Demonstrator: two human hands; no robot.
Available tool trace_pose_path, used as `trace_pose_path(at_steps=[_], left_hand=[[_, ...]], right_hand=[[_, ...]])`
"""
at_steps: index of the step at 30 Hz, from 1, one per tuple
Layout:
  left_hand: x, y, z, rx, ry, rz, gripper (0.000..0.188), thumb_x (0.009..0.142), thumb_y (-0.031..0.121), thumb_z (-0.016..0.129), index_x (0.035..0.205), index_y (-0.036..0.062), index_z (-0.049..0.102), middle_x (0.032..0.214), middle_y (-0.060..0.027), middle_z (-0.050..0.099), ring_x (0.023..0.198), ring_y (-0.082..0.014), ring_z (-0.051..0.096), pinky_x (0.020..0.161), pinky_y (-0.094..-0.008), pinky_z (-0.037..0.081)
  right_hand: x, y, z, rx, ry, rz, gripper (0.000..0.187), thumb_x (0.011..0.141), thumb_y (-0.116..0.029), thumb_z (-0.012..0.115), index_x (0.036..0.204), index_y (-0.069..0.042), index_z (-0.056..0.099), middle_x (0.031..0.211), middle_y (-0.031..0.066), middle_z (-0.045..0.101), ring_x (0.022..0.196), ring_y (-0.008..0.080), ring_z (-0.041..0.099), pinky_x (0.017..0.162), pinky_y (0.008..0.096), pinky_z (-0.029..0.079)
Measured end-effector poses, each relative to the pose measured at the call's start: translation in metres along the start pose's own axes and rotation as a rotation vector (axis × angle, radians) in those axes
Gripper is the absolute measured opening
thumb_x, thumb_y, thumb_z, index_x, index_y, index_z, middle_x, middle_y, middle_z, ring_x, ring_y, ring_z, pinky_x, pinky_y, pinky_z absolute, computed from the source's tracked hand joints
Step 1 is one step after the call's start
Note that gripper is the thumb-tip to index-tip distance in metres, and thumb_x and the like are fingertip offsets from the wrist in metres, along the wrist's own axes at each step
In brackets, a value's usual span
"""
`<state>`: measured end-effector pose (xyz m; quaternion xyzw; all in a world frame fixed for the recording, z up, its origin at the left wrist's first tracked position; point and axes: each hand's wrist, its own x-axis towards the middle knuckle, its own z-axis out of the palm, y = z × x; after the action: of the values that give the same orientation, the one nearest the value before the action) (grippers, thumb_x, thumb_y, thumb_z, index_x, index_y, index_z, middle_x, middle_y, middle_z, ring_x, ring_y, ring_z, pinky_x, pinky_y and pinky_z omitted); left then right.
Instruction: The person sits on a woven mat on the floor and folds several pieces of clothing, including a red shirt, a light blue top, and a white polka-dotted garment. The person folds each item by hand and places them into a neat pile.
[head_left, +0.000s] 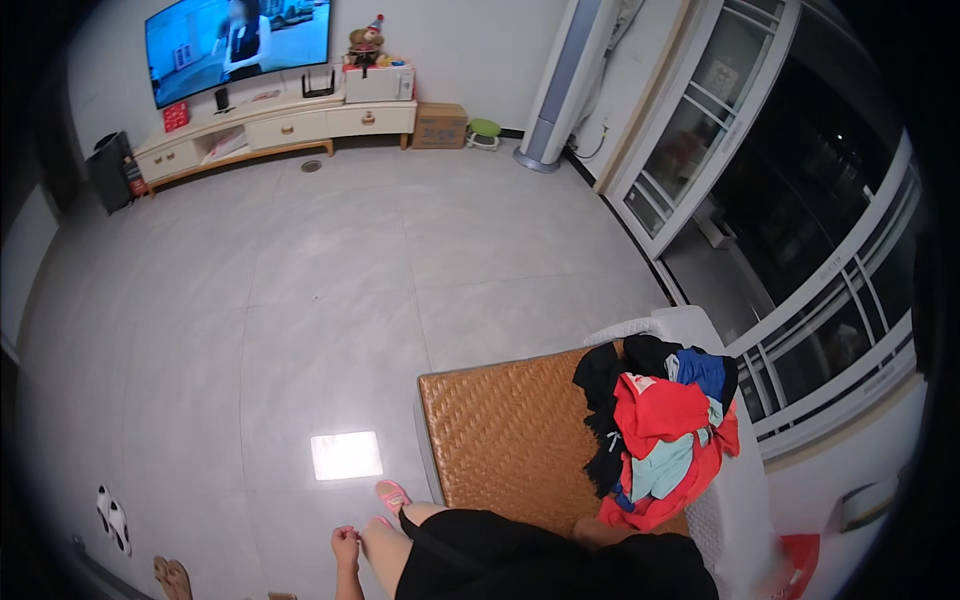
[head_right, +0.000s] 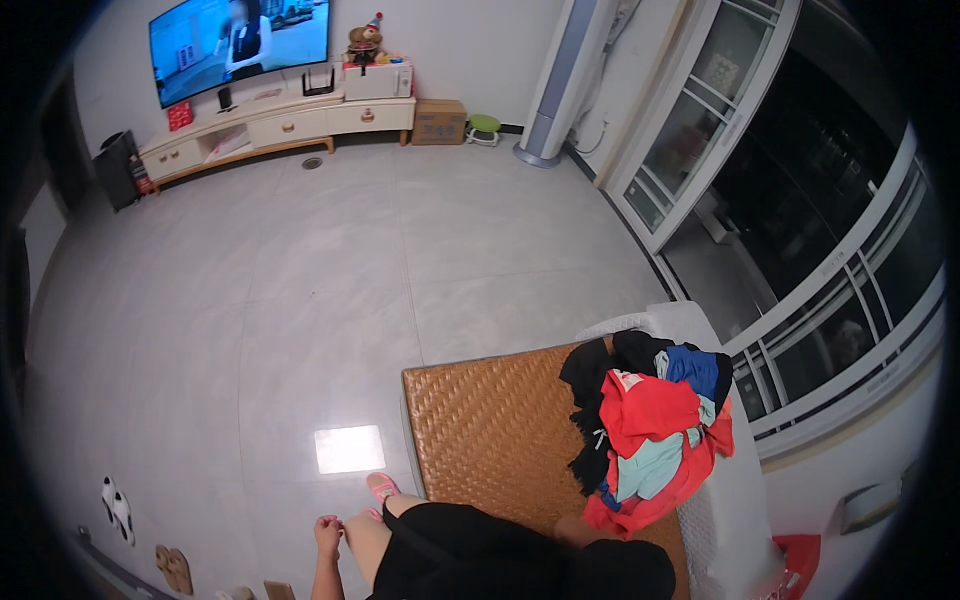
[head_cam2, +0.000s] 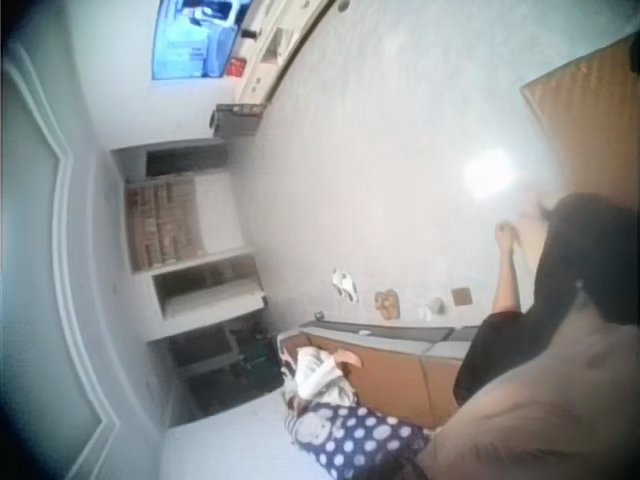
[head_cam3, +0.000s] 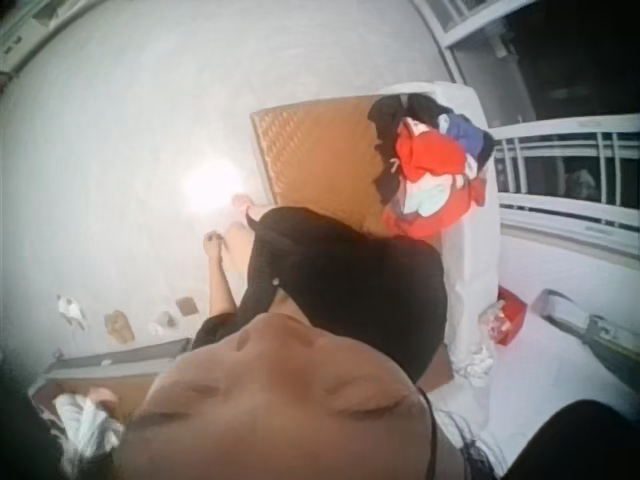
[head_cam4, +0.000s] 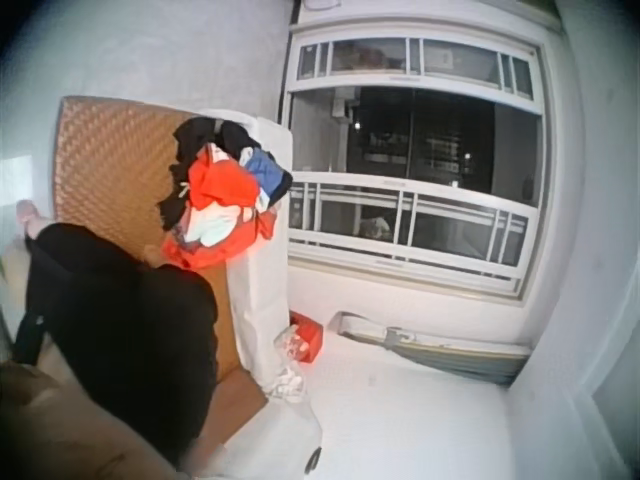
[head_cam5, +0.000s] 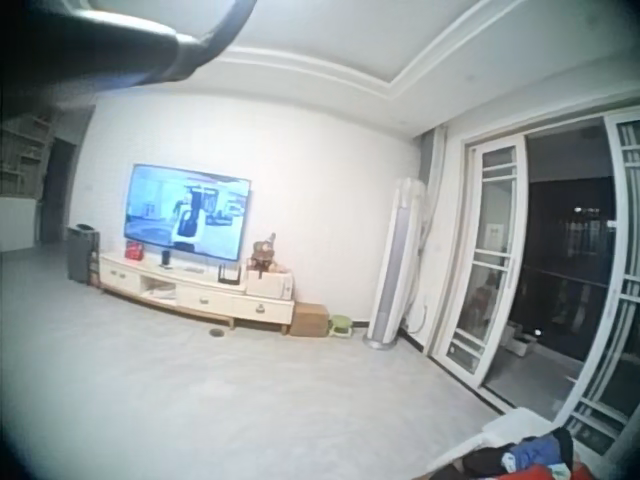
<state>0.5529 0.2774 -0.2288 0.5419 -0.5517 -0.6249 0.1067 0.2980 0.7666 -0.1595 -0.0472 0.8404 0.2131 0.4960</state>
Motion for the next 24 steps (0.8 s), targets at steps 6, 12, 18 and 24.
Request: trace_pose_path(at_steps=[6,12,18,24], left_hand=[[-0.106,-0.009,0.01,0.511,0.281,0.485,0.027,0.082,0.008,0.046,0.106,-0.0036,0.05,0.106,-0.0241,0.053,0.101,-0.0373,0.048,0.09,-0.043,0.037],[-0.166,-0.007,0.04,0.653,0.369,0.587,0.038,0.084,0.016,0.047,0.117,-0.0036,0.046,0.124,-0.0292,0.04,0.115,-0.0428,0.038,0.098,-0.0459,0.03],[-0.16,-0.013,0.054,0.779,0.362,0.559,0.042,0.083,0.017,0.048,0.119,-0.005,0.043,0.125,-0.0315,0.039,0.116,-0.0435,0.037,0.099,-0.0457,0.03],[-0.166,0.014,0.062,0.842,0.17,0.525,0.042,0.076,0.016,0.056,0.113,-0.0025,0.048,0.121,-0.0307,0.041,0.115,-0.0427,0.037,0.099,-0.0446,0.031]], right_hand=[[0.021,0.036,0.12,0.364,0.595,1.047,0.028,0.081,-0.028,0.05,0.097,-0.008,0.062,0.105,0.0154,0.059,0.094,0.0298,0.058,0.084,0.0418,0.044],[0.019,0.063,0.151,0.721,0.723,0.972,0.029,0.085,-0.029,0.046,0.103,-0.008,0.054,0.111,0.0166,0.054,0.095,0.0319,0.057,0.087,0.0438,0.042],[-0.012,0.127,0.126,0.592,0.527,0.342,0.032,0.086,-0.027,0.042,0.109,-0.006,0.047,0.112,0.0189,0.053,0.101,0.0349,0.055,0.086,0.0464,0.042],[-0.025,0.202,0.151,0.529,0.073,0.042,0.054,0.078,-0.022,0.05,0.124,0.0,0.032,0.116,0.0286,0.046,0.107,0.0454,0.047,0.089,0.0485,0.04]])
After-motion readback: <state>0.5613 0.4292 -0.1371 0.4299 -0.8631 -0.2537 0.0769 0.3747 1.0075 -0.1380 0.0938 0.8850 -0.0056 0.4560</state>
